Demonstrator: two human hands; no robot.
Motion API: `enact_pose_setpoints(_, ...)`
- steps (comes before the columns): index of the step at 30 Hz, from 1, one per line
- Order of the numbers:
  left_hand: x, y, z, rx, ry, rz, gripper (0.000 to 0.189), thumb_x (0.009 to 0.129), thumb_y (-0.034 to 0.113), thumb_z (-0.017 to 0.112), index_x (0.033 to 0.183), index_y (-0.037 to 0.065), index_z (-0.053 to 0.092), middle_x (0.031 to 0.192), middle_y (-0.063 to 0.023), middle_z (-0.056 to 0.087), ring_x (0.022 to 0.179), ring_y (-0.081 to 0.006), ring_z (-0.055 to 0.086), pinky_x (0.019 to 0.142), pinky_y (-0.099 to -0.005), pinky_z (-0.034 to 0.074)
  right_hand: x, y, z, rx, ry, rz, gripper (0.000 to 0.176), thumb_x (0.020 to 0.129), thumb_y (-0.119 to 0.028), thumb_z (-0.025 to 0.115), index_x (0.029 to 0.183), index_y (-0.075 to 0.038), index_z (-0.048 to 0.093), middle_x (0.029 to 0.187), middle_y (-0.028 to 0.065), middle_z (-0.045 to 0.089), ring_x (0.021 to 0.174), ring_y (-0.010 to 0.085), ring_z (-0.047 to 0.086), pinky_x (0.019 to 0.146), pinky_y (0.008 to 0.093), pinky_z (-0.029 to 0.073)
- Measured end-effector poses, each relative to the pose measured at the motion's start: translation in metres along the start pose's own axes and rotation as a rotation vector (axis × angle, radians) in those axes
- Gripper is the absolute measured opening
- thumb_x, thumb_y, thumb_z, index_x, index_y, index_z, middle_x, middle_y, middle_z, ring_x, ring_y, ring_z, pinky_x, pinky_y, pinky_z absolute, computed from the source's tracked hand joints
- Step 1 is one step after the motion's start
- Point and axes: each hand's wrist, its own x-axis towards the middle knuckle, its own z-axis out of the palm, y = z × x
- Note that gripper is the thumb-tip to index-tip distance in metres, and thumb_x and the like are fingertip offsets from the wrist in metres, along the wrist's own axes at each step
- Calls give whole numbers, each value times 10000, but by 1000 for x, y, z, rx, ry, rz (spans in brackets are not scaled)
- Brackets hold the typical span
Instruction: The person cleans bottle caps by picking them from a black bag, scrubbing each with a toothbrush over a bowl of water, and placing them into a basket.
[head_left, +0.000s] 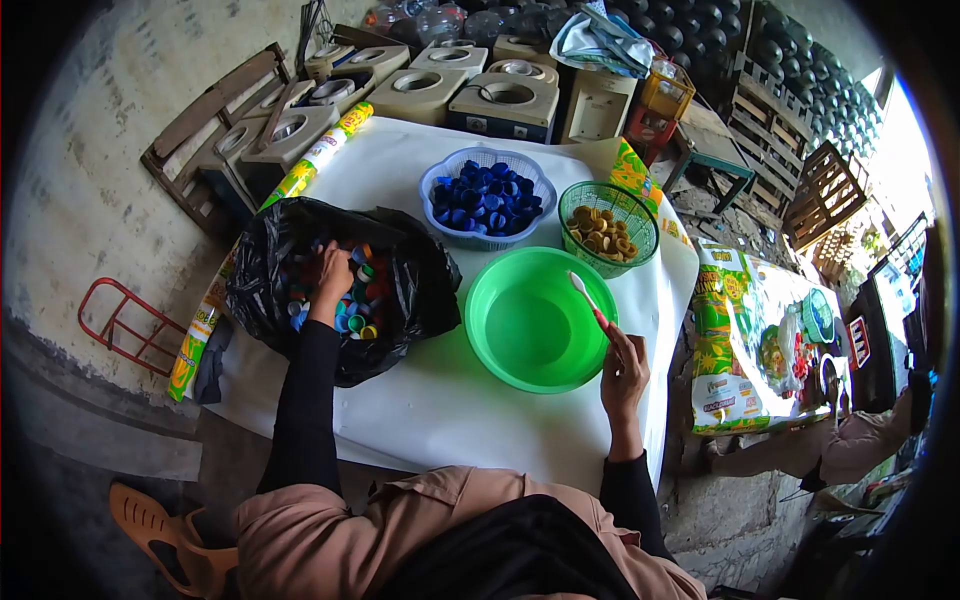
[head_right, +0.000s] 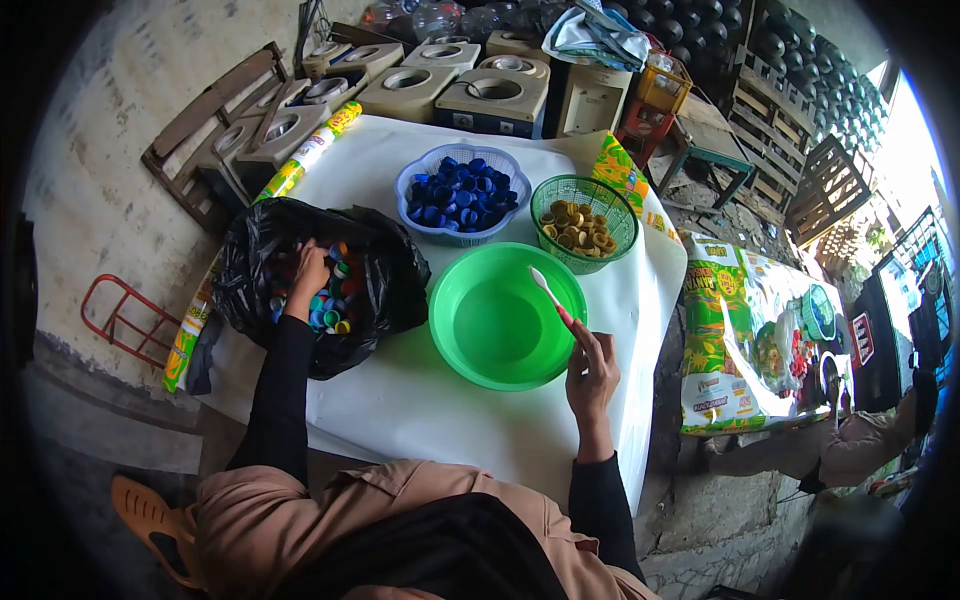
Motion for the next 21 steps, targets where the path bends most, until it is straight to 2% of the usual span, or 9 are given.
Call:
enact_pose_setpoints(3, 4, 2, 0, 41, 4, 32, 277, 749, -70, 623, 992, 0, 736, 1229, -285, 603, 1269, -391, 513, 1196, -538, 266, 0, 3, 1, 2, 4, -5, 443, 847, 71, 634, 1233, -140, 688, 942, 79, 637, 673, 191, 631, 580, 317, 502)
enact_pose_setpoints(5, 6, -33, 43, -65, 241, 161, 187, 739, -67, 636, 898, -3, 709, 1191, -278, 608, 1259, -394, 516, 1194, -532, 273, 1, -1, -3, -13, -25, 26, 448, 847, 64, 637, 1237, -150, 685, 938, 71, 642, 629, 182, 608, 574, 316, 499)
enact_pose_setpoints(7, 9, -54, 58, -115, 332, 248, 152, 686, -49, 688, 828, -9, 652, 1188, -255, 595, 1230, -415, 525, 1175, -537, 296, 1, -3, -3, -15, -10, 20, 439, 850, 53, 640, 1229, -163, 690, 932, 56, 647, 584, 171, 573, 556, 316, 487)
enact_pose_setpoints(9, 6, -17, -1, -81, 46, 75, 183, 677, -18, 727, 849, 4, 667, 1073, -191, 613, 1125, -393, 568, 1141, -537, 336, 4, -8, -6, -14, -30, 20, 371, 887, 68, 624, 1211, -99, 698, 910, 90, 647, 618, 165, 583, 546, 283, 460)
enact_pose_setpoints(11, -1, 4, -41, -156, 19, 25, 228, 666, 15, 788, 870, 15, 686, 908, -160, 627, 975, -370, 617, 985, -472, 451, 10, -17, -13, -96, -84, 46, 334, 890, 6, 643, 1174, -153, 721, 905, 60, 657, 648, 194, 620, 577, 314, 490)
enact_pose_setpoints(15, -14, 19, -82, -359, 55, -18, 283, 679, 26, 828, 922, 11, 683, 933, -163, 661, 866, -340, 667, 783, -423, 536, 26, -33, -22, -279, -203, 6, 219, 885, -124, 694, 1077, -210, 753, 867, 16, 643, 754, 222, 660, 616, 366, 514)
enact_pose_setpoints(16, -15, 23, -87, -388, 38, -47, 288, 750, 15, 811, 1000, -2, 670, 988, -139, 694, 900, -259, 696, 794, -357, 555, 32, -38, -23, -305, -245, -7, 200, 881, -143, 705, 1062, -209, 758, 855, 14, 637, 763, 219, 660, 612, 366, 511)
enact_pose_setpoints(19, -29, 72, -107, -997, -47, -39, 277, 838, -2, 760, 1084, -15, 635, 1053, -112, 702, 979, -180, 686, 867, -298, 547, 40, -37, -10, -410, -349, -30, 144, 859, -220, 734, 996, -210, 778, 822, 12, 622, 814, 214, 649, 642, 375, 507)
enact_pose_setpoints(21, -46, 130, -123, -1213, -109, 41, 248, 903, -22, 698, 1134, -18, 609, 1096, -102, 692, 1025, -143, 666, 912, -266, 529, 43, -30, -2, -498, -423, -93, 139, 858, -224, 732, 988, -212, 781, 817, 13, 625, 828, 215, 642, 668, 377, 511)
